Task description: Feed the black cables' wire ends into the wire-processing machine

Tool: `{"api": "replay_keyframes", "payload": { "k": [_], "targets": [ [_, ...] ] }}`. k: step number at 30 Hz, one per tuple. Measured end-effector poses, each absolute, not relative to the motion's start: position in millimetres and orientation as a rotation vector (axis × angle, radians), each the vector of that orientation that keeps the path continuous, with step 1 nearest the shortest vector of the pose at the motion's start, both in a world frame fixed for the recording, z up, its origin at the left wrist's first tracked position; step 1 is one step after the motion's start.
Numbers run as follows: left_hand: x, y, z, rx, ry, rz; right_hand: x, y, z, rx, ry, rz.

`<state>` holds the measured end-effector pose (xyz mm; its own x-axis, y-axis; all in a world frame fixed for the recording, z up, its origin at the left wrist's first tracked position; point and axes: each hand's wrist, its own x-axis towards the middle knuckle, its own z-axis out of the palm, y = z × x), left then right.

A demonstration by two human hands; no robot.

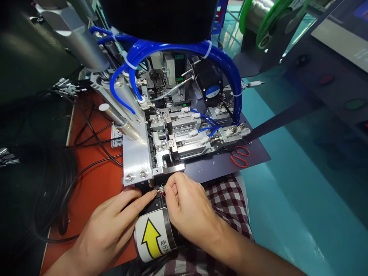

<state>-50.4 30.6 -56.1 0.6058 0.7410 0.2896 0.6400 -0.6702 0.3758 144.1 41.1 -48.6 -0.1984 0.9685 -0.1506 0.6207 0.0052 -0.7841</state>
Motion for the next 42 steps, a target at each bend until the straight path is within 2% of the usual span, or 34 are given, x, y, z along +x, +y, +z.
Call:
{"api": "replay_keyframes", "payload": {
  "k": [4,9,15,26,34,42],
  "targets": [
    [-51,31,-57,2.613,1.151,0.643,144,43,-47,-1.640,-1.797,1.173],
    [-50,30,-54,2.613,1.153,0.603,144,43,-50,-1.632,-1.845,1.057],
    [-51,30,-56,2.619,1.156,0.642,147,42,-54,-1.547,-1.629,1.342],
    [-52,29,-60,2.592,1.152,0.661,147,43,-54,-1.536,-1.618,1.327],
    [-51,29,-59,2.592,1.158,0.653,148,44,-56,-1.493,-1.445,1.494],
    [-52,30,-53,2.682,1.100,0.566,148,49,-58,-1.379,-1.149,1.800]
  ]
}}
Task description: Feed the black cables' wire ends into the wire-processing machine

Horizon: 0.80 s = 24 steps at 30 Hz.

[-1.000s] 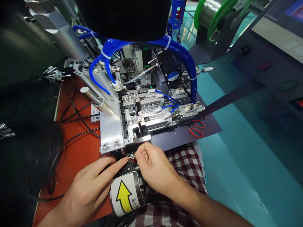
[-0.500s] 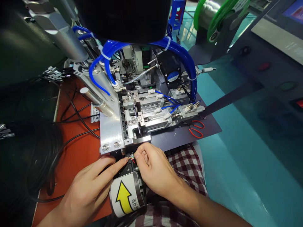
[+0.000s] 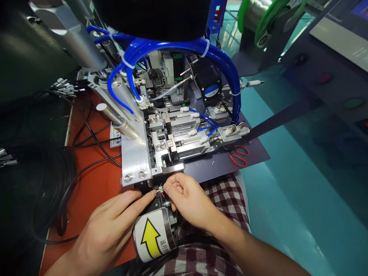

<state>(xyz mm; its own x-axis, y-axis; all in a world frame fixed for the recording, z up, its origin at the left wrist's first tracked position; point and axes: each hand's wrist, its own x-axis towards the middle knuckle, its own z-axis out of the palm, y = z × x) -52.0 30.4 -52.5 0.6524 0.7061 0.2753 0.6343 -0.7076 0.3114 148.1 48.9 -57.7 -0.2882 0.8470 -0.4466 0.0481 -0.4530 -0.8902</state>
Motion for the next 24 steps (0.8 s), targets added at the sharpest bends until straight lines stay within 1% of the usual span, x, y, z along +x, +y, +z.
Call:
{"api": "replay_keyframes", "payload": {
  "k": [4,10,24],
  "targets": [
    [-51.1,28.7,-53.5,2.653,1.108,0.590,149.6,53.6,-54.9,-1.337,-1.125,1.898],
    [-50.5,28.9,-55.0,2.650,1.092,0.597,150.2,55.7,-53.1,-1.322,-1.111,1.932],
    [-50.1,30.1,-54.1,2.669,1.094,0.623,149.4,49.9,-55.3,-1.425,-1.238,1.738]
  ]
}}
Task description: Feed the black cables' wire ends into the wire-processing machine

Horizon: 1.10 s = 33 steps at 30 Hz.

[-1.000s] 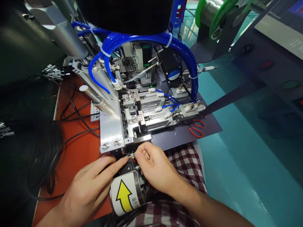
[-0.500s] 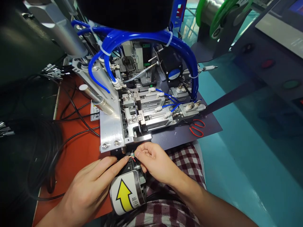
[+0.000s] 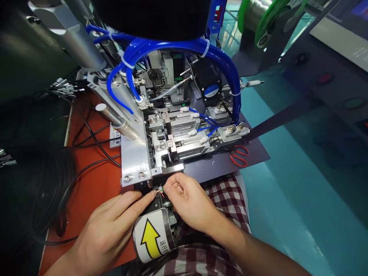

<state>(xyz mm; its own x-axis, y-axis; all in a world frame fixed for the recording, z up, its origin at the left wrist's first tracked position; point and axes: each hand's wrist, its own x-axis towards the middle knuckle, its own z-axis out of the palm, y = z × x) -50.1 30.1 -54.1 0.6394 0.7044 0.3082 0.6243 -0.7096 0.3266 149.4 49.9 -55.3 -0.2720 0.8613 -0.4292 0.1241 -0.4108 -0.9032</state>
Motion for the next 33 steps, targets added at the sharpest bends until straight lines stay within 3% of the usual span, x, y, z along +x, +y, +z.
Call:
{"api": "replay_keyframes", "payload": {
  "k": [8,20,28,33],
  "targets": [
    [-50,31,-53,2.692,1.107,0.630,149,47,-60,-1.474,-1.341,1.628],
    [-50,31,-55,2.669,1.092,0.626,145,44,-53,-1.602,-1.710,1.166],
    [-49,32,-52,2.695,1.090,0.650,148,47,-61,-1.480,-1.278,1.682],
    [-49,33,-51,2.705,1.089,0.650,148,48,-63,-1.406,-1.169,1.794]
  ]
}}
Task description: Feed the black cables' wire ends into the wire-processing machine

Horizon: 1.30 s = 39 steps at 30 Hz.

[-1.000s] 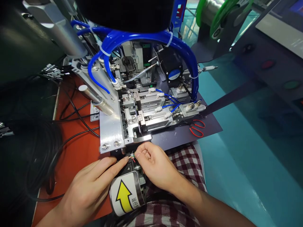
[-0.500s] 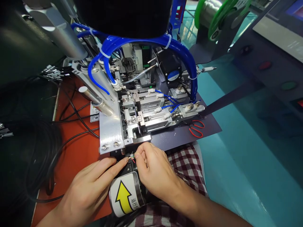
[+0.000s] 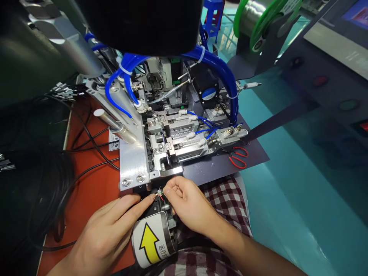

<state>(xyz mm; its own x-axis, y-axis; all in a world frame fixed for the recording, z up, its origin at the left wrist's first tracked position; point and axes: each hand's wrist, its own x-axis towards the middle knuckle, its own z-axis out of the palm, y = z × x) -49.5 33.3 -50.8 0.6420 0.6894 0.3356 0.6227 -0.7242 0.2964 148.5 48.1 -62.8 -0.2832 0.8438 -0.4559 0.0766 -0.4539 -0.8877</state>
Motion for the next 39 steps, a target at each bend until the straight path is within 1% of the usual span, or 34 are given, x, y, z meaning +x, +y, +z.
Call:
{"api": "replay_keyframes", "payload": {
  "k": [6,11,14,20,24,39],
  "targets": [
    [-50,33,-52,2.715,1.105,0.645,152,47,-65,-1.350,-1.131,1.816],
    [-50,32,-53,2.694,1.104,0.663,153,45,-59,-1.413,-1.143,1.788],
    [-49,33,-52,2.696,1.109,0.657,151,42,-59,-1.473,-1.238,1.647],
    [-48,35,-49,2.730,1.094,0.635,150,36,-61,-1.504,-1.584,1.203],
    [-49,34,-52,2.694,1.095,0.641,149,36,-59,-1.455,-1.727,1.074],
    [-50,32,-55,2.658,1.104,0.643,146,38,-57,-1.504,-1.736,1.085]
  ]
}}
